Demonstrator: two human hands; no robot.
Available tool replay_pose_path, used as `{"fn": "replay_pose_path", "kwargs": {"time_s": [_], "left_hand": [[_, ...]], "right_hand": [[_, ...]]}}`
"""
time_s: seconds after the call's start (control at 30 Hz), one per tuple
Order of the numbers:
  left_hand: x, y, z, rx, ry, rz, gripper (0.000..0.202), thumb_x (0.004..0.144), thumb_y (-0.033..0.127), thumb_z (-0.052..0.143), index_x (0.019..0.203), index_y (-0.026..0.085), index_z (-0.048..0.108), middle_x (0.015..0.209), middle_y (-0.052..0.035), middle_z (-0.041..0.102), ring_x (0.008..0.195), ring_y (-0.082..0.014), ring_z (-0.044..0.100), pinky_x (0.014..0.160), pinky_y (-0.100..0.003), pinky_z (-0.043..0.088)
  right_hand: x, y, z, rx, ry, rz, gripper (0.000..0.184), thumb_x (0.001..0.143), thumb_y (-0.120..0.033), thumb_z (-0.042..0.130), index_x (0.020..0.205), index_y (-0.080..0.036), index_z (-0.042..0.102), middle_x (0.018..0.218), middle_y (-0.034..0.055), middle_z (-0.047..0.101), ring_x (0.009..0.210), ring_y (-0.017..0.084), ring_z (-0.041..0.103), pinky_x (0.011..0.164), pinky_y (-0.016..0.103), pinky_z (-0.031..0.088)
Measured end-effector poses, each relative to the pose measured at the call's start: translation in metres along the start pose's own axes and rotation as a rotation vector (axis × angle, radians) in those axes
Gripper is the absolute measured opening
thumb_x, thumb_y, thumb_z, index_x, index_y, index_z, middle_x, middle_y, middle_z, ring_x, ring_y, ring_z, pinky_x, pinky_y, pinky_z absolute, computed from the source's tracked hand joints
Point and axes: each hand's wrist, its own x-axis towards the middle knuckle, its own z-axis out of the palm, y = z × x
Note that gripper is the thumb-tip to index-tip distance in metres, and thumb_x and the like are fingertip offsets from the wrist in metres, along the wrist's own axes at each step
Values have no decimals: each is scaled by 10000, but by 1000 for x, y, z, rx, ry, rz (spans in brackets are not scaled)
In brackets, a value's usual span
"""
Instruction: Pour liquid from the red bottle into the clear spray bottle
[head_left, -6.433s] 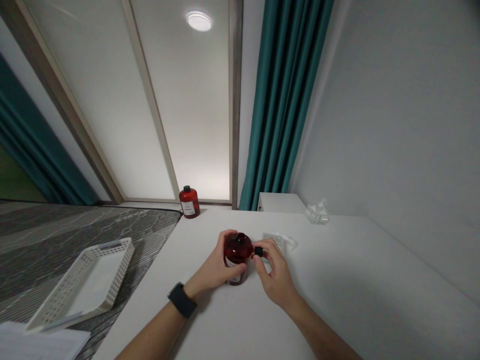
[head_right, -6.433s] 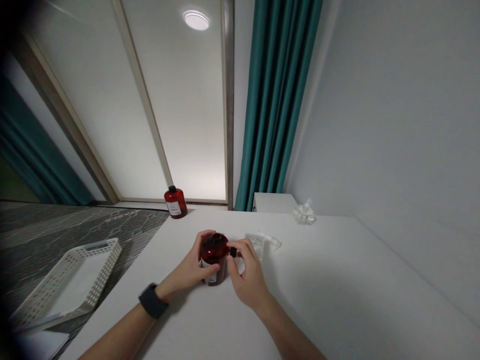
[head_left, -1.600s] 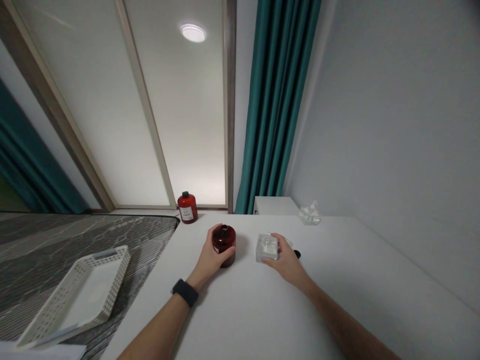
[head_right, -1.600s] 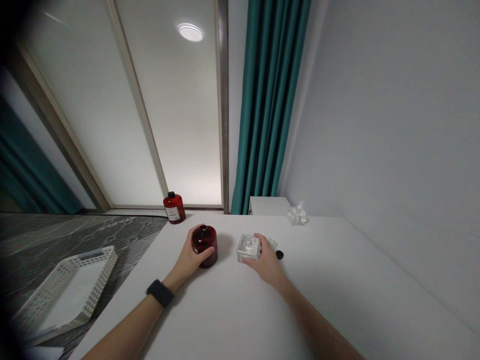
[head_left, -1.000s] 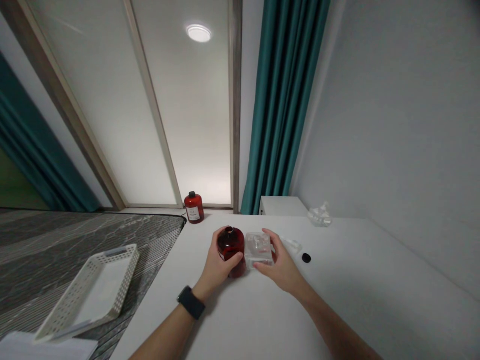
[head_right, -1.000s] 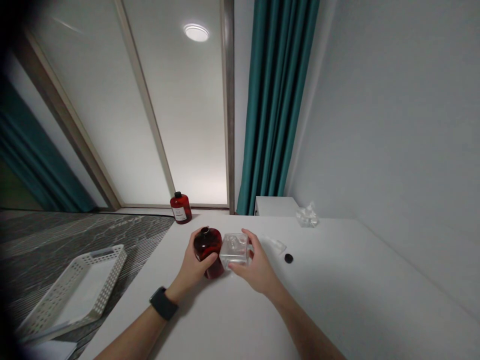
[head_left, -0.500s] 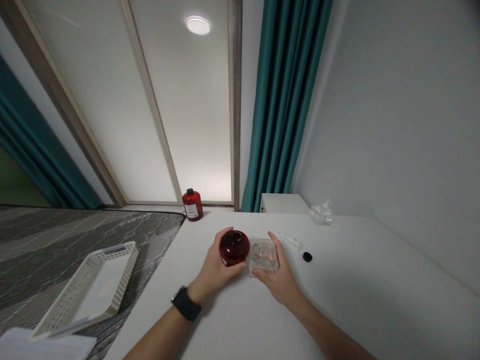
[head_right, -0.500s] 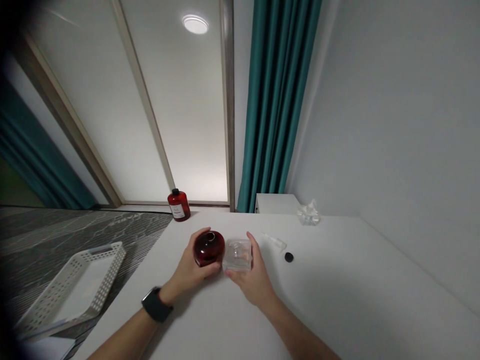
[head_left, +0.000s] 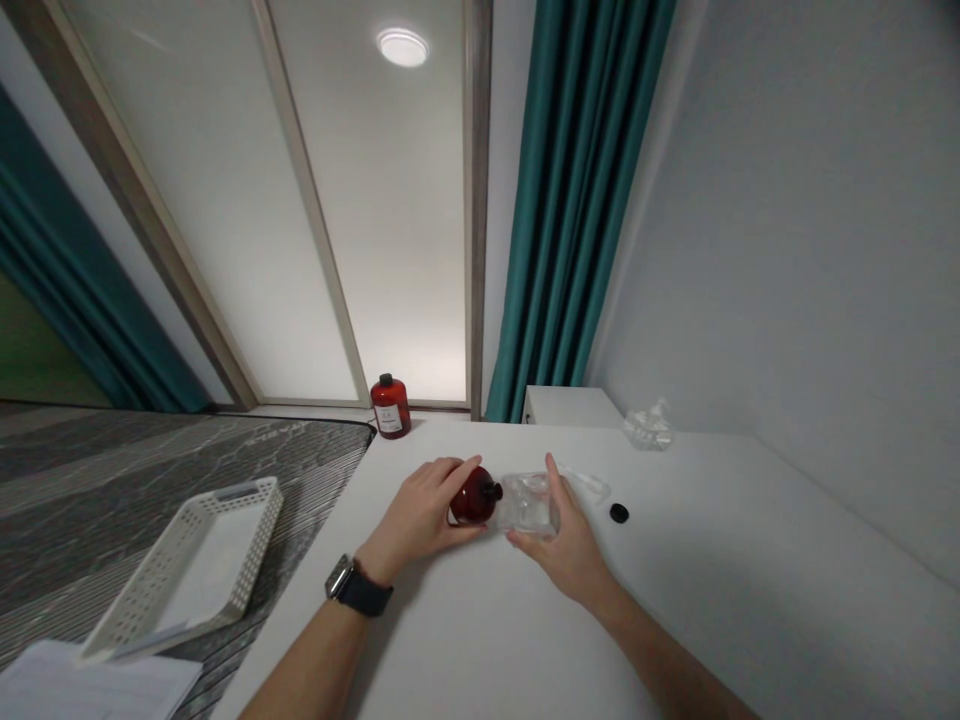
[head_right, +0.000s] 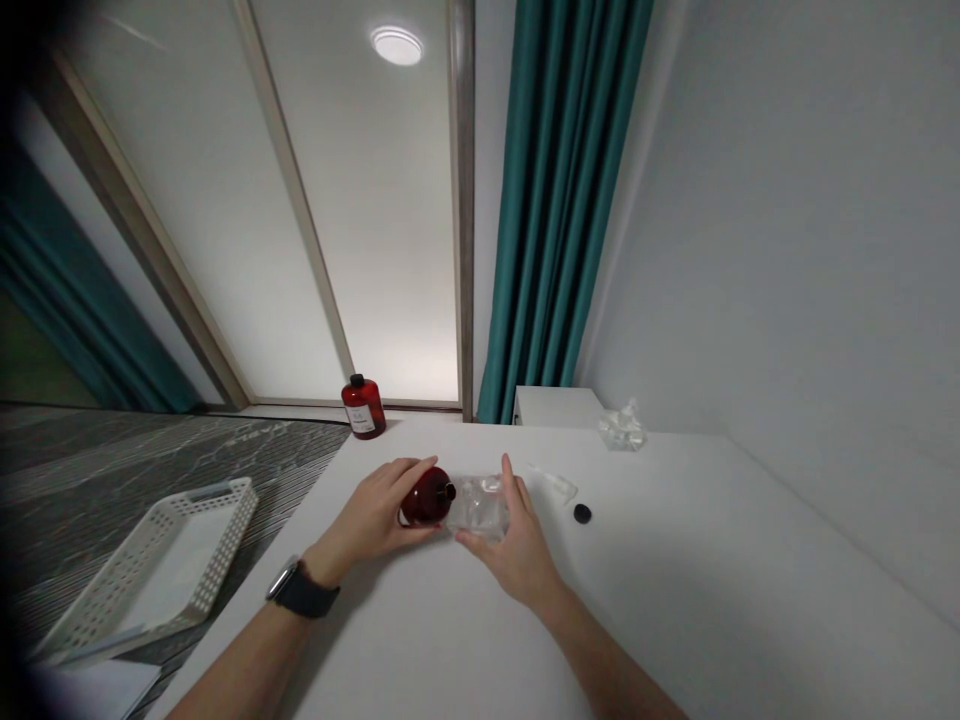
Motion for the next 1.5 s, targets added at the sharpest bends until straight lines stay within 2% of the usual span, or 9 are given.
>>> {"fn": "replay_pose_path", "kwargs": {"time_s": [0.13,0.33,0.47,0.63,0.8,1.03,1.17,1.37,1.5], "left_hand": [[0,3,-3,-22,-51,0,783,805,462,756,1479,251,419,1221,-145,642,1057,-334,639,905,-490,534],[-1,1,-1,-5,-123,17,805,802,470,756,1491,254,399,1214,-138,640,1050,-340,641,910,-490,532],[0,2,0,19,-123,35,801,798,461,759,1486,255,403,1194,-133,647,1029,-333,644,893,-482,534],[1,6,0,54,-140,34,796,803,454,758,1468,231,382,1212,-133,633,1047,-324,638,911,-483,540],[1,8,1,64,-117,26,789,797,465,766,1439,214,381,1197,-133,632,1036,-319,641,894,-477,555],[-1,7,4,62,-84,31,793,800,499,759,1426,195,379,1182,-144,636,1008,-326,649,858,-485,565],[-2,7,7,61,-55,47,800,812,513,744,1441,197,364,1210,-154,630,1012,-329,648,852,-486,564],[-1,10,9,35,-34,48,790,809,518,740,1431,198,373,1195,-151,635,1012,-324,653,846,-486,566],[-1,11,10,20,-18,32,802,799,525,748,1429,203,373,1209,-152,635,1009,-327,655,843,-495,568]], "right_hand": [[2,-2,-8,-106,-45,-61,1136,736,-276,806,1608,-339,82,1261,66,544,1208,283,548,1110,526,422],[2,0,-10,-156,-131,-46,1114,745,-243,795,1608,-337,97,1298,79,527,1250,287,528,1127,515,402],[3,1,-12,-166,-146,-32,1036,730,-239,794,1581,-306,209,1331,97,537,1275,297,527,1133,517,399],[4,-3,-18,-211,-133,-88,856,725,-242,787,1475,-267,375,1429,119,485,1356,311,473,1157,530,373],[5,-10,-24,-279,-156,-98,890,761,-253,774,1525,-271,319,1370,111,503,1281,299,530,1131,515,416],[5,-16,-27,-302,-157,-173,939,790,-273,769,1565,-302,240,1344,108,517,1263,305,531,1113,541,431],[4,-18,-29,-315,-144,-191,934,786,-285,776,1561,-272,254,1343,120,522,1255,303,538,1105,525,445],[4,-15,-31,-322,-99,-230,863,760,-283,797,1499,-261,350,1347,122,536,1265,309,541,1108,522,445],[6,-18,-34,-367,-112,-264,873,779,-284,792,1514,-263,322,1354,133,526,1273,310,536,1103,520,454]]}}
